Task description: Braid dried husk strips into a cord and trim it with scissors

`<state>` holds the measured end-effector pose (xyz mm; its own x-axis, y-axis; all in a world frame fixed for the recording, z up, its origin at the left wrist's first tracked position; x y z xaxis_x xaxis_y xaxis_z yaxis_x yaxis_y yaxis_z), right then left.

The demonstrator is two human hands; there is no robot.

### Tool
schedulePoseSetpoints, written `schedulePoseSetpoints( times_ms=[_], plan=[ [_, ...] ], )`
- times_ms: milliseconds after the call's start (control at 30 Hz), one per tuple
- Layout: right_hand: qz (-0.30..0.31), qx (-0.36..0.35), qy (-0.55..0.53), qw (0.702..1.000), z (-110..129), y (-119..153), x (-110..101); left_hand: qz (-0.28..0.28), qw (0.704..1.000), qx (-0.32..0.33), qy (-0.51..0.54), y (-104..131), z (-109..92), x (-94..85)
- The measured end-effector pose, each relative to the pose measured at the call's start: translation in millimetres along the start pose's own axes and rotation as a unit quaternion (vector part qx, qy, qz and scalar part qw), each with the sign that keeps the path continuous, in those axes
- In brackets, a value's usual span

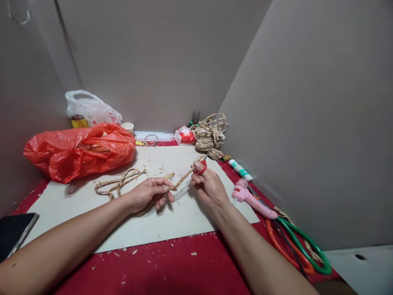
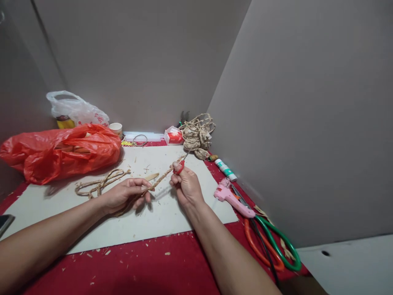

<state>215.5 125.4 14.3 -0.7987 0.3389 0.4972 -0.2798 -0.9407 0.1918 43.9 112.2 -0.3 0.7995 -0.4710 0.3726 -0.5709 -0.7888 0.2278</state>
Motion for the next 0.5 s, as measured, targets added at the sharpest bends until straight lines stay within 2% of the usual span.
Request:
schedulePoseSetpoints(
  times_ms=[100,267,367,500],
  plan=[
    [0.02,-0.074,0.072,0.994,-0.9,6.9,3.5,-0.001,1.0,-0.005,-0.013,0.2,1.5,3.8],
    [0.076,-0.11,0.178,0.975,-12.7,18.8,9.8,0.002,1.0,0.003,0.004,2.6,0.8,9.6],
    [0.058,-0.129,0.187,0.972,-11.2,22.5,9.5,-0.028,0.999,0.028,-0.003,3.9,-3.0,9.3],
    [0.046,-0.142,0.17,0.974,-6.5,23.8,8.6,-0.031,0.998,0.051,-0.027,5.9,-8.1,13.0]
  ],
)
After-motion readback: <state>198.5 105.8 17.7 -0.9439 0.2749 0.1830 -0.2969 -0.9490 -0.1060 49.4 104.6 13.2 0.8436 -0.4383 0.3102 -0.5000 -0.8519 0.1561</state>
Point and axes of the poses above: each hand's wrist, its own y-axis away from the middle knuckle, its own x-axis out of the palm, z = x × y, the point moved 4 cm from there along -y, towards the middle knuckle, and after that the axes turned 8 degrees about -z, right-handed, at the moved point
